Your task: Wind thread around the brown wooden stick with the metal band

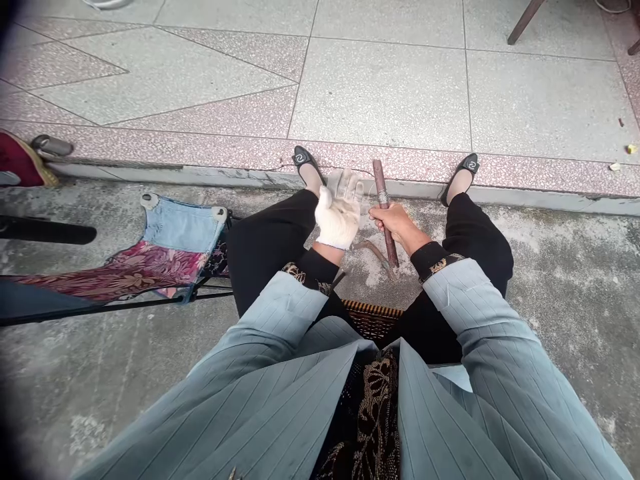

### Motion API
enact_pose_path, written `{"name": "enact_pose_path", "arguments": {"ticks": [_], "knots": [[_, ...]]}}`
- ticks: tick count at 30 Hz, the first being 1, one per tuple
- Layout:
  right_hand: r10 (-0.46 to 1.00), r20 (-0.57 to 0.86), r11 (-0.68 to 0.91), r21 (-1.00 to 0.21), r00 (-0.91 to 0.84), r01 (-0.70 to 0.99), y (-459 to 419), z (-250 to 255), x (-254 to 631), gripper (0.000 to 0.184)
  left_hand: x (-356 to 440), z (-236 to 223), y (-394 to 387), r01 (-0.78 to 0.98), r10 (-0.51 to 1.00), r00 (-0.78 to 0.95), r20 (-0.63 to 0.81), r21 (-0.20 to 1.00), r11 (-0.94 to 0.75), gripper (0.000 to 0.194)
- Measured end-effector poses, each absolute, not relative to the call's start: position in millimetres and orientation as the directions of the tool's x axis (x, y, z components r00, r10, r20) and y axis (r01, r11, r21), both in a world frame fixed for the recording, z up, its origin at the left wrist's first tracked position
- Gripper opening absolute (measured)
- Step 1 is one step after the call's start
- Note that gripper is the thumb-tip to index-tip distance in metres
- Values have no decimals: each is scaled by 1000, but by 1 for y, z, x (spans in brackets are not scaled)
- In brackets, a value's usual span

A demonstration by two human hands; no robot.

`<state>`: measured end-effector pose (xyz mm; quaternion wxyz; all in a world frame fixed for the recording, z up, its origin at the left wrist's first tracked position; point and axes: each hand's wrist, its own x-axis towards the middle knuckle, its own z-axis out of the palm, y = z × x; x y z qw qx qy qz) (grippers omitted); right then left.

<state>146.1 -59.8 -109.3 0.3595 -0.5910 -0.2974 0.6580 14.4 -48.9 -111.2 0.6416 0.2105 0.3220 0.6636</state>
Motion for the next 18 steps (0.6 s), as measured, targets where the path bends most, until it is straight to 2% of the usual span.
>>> {"name": "enact_pose_path", "arguments": {"ticks": [4, 8, 11, 13, 18], "knots": [[861, -502, -509, -845, -87, -161, -56, -105, 152, 13, 12, -116, -47, -642, 994, -30, -102, 764, 59, 40], [911, -411, -411, -912, 46, 5, -50, -103, 159, 12, 27, -125, -56, -523, 960, 230, -159, 812, 260, 44], [922, -369, -380, -920, 118, 98, -48, -99, 163, 14, 33, -129, -61, -506, 942, 279, -188, 805, 311, 44], [910, -404, -411, -909, 93, 67, -48, -95, 165, 17, 32, -130, -61, -482, 941, 271, -203, 817, 315, 40], [884, -466, -464, -875, -18, -137, -47, -88, 171, 26, 27, -130, -61, -338, 947, 238, -214, 896, 287, 30]]}}
